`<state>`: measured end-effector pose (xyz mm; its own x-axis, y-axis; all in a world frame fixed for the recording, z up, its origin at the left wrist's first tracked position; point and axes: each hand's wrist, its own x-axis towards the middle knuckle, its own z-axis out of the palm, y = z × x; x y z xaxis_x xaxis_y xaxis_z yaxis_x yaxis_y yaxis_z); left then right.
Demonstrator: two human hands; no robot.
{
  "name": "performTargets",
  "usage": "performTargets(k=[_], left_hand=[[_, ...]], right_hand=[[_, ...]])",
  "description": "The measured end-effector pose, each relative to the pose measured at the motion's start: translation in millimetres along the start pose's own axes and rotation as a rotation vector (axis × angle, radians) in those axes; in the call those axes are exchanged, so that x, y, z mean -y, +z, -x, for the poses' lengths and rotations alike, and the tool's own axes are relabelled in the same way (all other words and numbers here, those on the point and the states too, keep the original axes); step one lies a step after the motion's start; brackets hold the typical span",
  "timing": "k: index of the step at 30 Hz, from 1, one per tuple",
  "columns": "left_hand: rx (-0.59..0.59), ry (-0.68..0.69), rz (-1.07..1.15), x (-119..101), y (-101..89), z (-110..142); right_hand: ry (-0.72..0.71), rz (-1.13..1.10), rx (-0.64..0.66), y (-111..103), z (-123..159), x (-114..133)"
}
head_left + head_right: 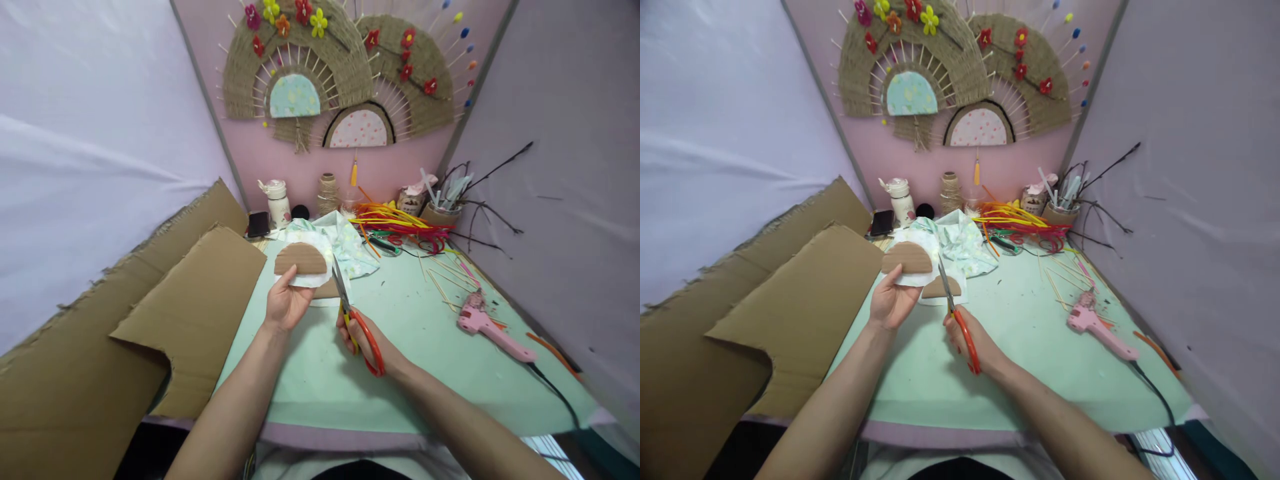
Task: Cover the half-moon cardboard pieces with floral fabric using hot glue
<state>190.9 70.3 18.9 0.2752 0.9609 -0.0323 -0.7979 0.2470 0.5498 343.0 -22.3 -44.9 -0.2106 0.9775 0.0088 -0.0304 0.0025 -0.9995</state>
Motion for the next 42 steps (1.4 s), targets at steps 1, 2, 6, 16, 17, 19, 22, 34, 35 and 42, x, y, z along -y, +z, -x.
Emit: performTargets(k=[1, 2, 6, 16, 17, 19, 22, 34, 35, 42], left_hand=[[0.002, -0.002, -0.007, 1, 0.7, 1], [0.006, -0.008, -0.014, 1, 1.3, 2], [0.029, -0.056, -0.037, 3, 3.1, 5], [0.075, -0.099, -0.054, 6, -1.8, 5], [0.074, -0.101, -0.054, 6, -2.1, 5], [0.073, -0.098, -0.050, 7, -2.2, 4], [0.074, -0.094, -0.038, 7, -1.9, 4], [0.084, -0.104, -0.038, 5, -5.4, 4], [0.081, -0.104, -0.038, 5, -5.3, 3], [0.068, -0.102, -0.033, 2, -3.9, 3]], right_hand=[[-0.017, 0.026, -0.004, 0, 0, 1], [-0.039, 0.058, -0.007, -1, 0, 2], [-0.094, 0.159, -0.039, -3, 1, 9], [-0.059, 0.197, -0.082, -5, 3, 19], [-0.050, 0.197, -0.087, -5, 4, 20], [-0.031, 0.200, -0.100, -4, 4, 22], [-0.007, 0.207, -0.122, -4, 5, 24], [0.032, 0.233, -0.180, -5, 5, 23], [0.036, 0.232, -0.189, -5, 5, 23], [0.071, 0.233, -0.222, -6, 4, 20]])
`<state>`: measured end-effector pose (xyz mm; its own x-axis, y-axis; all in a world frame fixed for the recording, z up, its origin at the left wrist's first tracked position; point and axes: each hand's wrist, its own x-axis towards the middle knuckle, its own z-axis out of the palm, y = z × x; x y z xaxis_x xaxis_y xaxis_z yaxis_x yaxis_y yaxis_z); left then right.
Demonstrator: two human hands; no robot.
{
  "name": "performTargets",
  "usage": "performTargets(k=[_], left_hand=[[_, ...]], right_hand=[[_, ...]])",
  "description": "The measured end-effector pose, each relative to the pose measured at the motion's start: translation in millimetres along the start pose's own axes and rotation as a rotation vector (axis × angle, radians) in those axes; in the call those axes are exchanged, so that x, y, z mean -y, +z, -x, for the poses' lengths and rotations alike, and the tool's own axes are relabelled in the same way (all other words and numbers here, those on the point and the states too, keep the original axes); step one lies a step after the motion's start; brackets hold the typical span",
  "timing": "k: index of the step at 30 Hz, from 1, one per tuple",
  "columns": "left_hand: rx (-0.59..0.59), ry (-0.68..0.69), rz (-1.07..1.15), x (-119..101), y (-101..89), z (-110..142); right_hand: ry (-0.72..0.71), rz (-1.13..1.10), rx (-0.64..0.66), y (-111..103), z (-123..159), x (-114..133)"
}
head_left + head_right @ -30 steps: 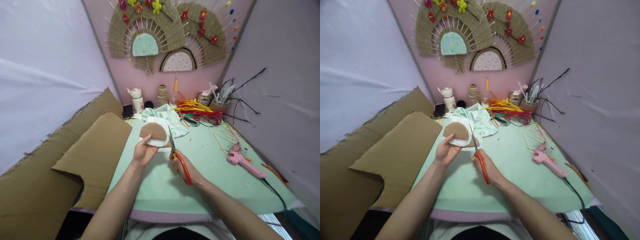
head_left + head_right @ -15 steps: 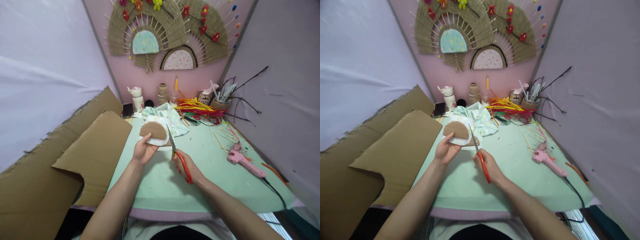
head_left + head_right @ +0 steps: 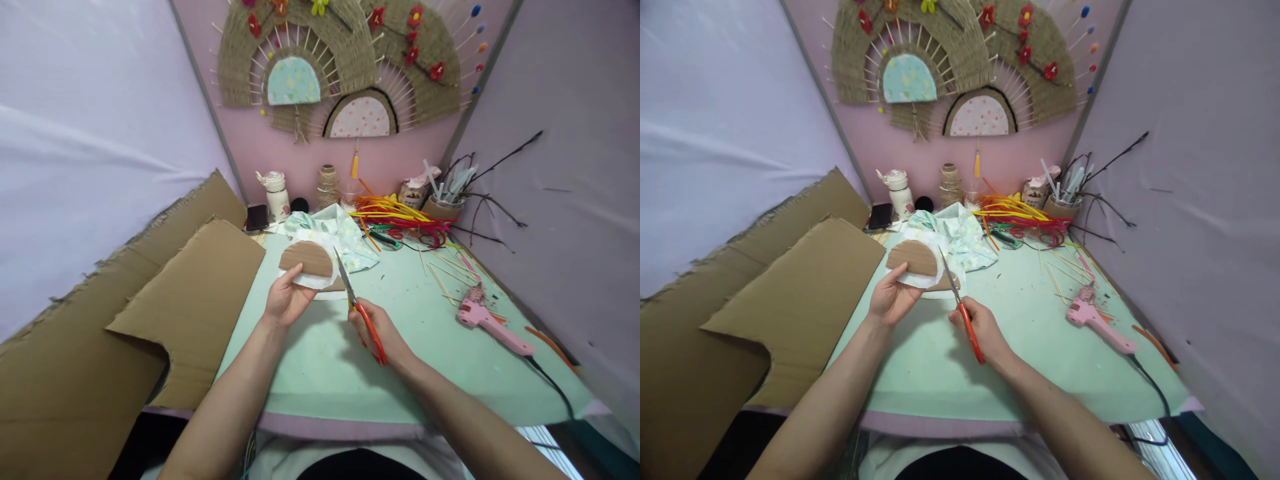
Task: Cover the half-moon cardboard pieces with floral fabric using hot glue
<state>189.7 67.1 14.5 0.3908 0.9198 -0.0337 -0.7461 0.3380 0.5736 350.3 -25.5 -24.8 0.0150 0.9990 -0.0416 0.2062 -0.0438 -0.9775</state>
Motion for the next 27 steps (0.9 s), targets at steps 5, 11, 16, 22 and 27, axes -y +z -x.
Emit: performTargets(k=[5, 11, 16, 22, 27], left_hand=[[-0.005, 0.001, -0.006, -1.6, -0.2, 0.6], [-0.017, 0.006, -0.022, -4.5, -1.3, 0.9], [0.002, 0.002, -0.052, -6.1, -3.1, 0.3], [0.010, 0.007, -0.065, -6.8, -5.3, -0.2], [0.004, 0.000, -0.078, -6.7, -6.7, -0.6]], right_hand=[[0.010, 0.014, -0.011, -0.6, -2.1, -4.5], [0.011, 0.027, -0.043, 0.4, -3.3, -5.3], [-0.004, 0.034, -0.060, 1.6, -4.0, -7.8], [-0.049, 0.032, -0.033, 1.7, -3.9, -8.8], [-0.095, 0.058, 0.030, 0.1, -2.5, -7.7]])
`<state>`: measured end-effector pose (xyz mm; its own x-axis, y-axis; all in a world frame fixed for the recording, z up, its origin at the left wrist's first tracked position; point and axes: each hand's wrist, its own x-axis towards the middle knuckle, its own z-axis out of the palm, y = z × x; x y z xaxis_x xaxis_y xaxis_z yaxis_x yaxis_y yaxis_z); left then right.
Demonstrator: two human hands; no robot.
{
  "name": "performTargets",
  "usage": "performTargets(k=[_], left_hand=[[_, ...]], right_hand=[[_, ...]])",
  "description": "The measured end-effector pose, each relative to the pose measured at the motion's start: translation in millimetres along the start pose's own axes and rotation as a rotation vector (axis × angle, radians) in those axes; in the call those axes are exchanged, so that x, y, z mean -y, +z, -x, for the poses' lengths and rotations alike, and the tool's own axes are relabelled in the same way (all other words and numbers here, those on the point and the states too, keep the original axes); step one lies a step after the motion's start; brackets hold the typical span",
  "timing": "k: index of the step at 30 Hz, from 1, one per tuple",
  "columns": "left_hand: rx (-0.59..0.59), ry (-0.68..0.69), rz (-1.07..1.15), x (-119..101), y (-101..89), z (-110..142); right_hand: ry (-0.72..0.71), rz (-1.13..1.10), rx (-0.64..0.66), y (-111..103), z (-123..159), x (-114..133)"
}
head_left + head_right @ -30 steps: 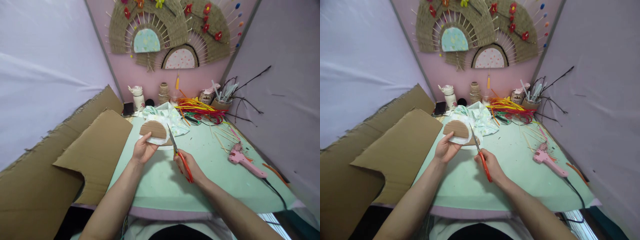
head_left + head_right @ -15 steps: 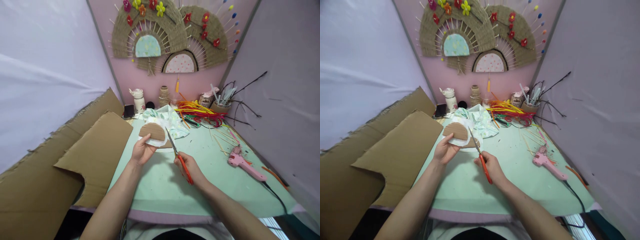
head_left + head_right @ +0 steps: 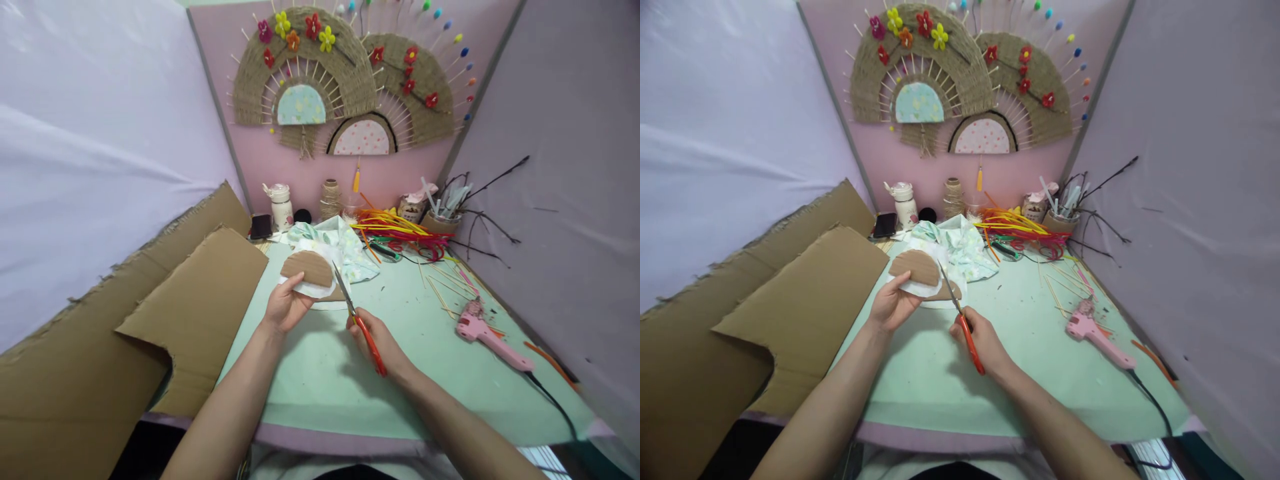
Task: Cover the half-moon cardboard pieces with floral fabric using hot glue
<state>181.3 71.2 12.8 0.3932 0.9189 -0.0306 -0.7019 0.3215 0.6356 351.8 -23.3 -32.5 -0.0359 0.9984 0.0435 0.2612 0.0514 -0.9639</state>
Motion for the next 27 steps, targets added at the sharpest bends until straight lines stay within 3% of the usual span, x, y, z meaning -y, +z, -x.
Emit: performTargets(k=[27], left_hand=[[0.042, -0.034, -0.075, 2.7, 1.5, 3.4]], right_hand=[[0.056, -0.023, -0.043, -2.3, 0.8, 7.6]])
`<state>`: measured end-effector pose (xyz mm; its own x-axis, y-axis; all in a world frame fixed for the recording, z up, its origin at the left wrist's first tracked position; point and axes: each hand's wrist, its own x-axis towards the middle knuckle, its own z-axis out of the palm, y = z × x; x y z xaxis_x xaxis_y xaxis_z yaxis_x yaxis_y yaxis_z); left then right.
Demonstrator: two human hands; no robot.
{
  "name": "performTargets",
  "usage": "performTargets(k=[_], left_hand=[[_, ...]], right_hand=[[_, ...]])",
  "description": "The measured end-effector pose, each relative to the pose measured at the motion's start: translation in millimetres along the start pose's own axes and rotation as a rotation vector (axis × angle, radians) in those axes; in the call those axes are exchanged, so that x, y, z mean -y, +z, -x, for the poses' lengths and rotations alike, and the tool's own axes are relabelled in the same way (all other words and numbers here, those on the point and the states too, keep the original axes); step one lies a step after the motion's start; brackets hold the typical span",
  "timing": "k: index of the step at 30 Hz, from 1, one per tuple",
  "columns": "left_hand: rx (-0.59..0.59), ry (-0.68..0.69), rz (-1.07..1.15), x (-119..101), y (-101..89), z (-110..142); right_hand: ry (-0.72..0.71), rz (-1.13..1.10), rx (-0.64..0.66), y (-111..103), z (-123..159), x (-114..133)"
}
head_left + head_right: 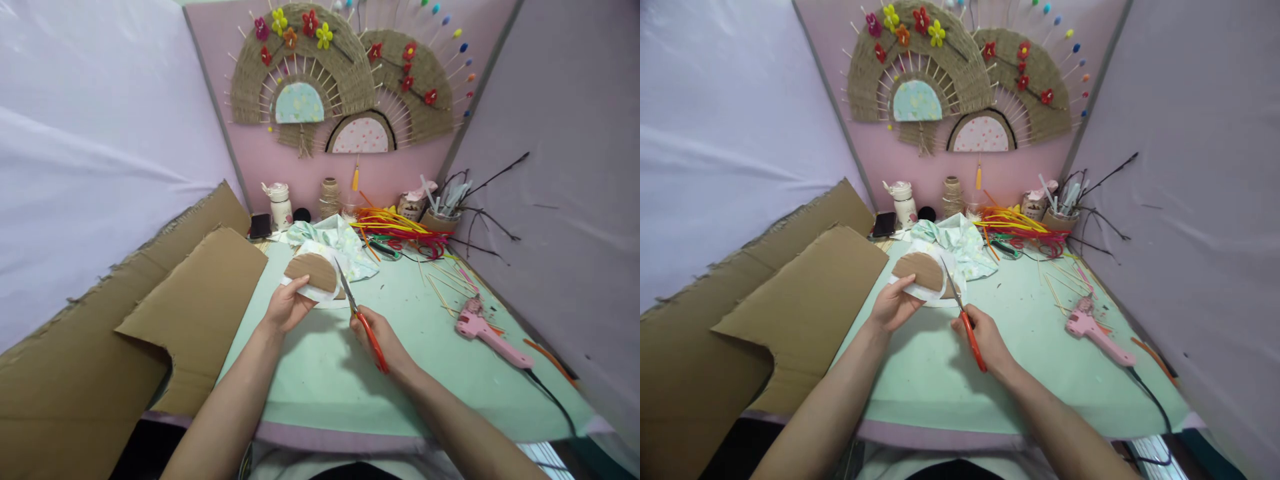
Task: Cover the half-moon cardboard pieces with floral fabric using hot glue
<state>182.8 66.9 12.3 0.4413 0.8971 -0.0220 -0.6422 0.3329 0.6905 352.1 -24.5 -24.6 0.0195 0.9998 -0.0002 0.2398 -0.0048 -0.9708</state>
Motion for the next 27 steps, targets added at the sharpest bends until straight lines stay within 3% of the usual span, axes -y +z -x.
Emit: performTargets(k=[13, 20, 27], left_hand=[[-0.020, 0.016, -0.005, -5.1, -3.9, -0.7], [-0.092, 0.007, 0.033, -6.8, -6.3, -4.2], [-0.088, -0.016, -0.008, -7.6, -4.3, -2.0]], right_hand=[[0.025, 0.080, -0.074, -1.3, -4.3, -4.3], [0.009, 0.119, -0.065, -2.1, -4.8, -8.0], [-0.043, 0.158, -0.005, -3.8, -2.8, -6.9]])
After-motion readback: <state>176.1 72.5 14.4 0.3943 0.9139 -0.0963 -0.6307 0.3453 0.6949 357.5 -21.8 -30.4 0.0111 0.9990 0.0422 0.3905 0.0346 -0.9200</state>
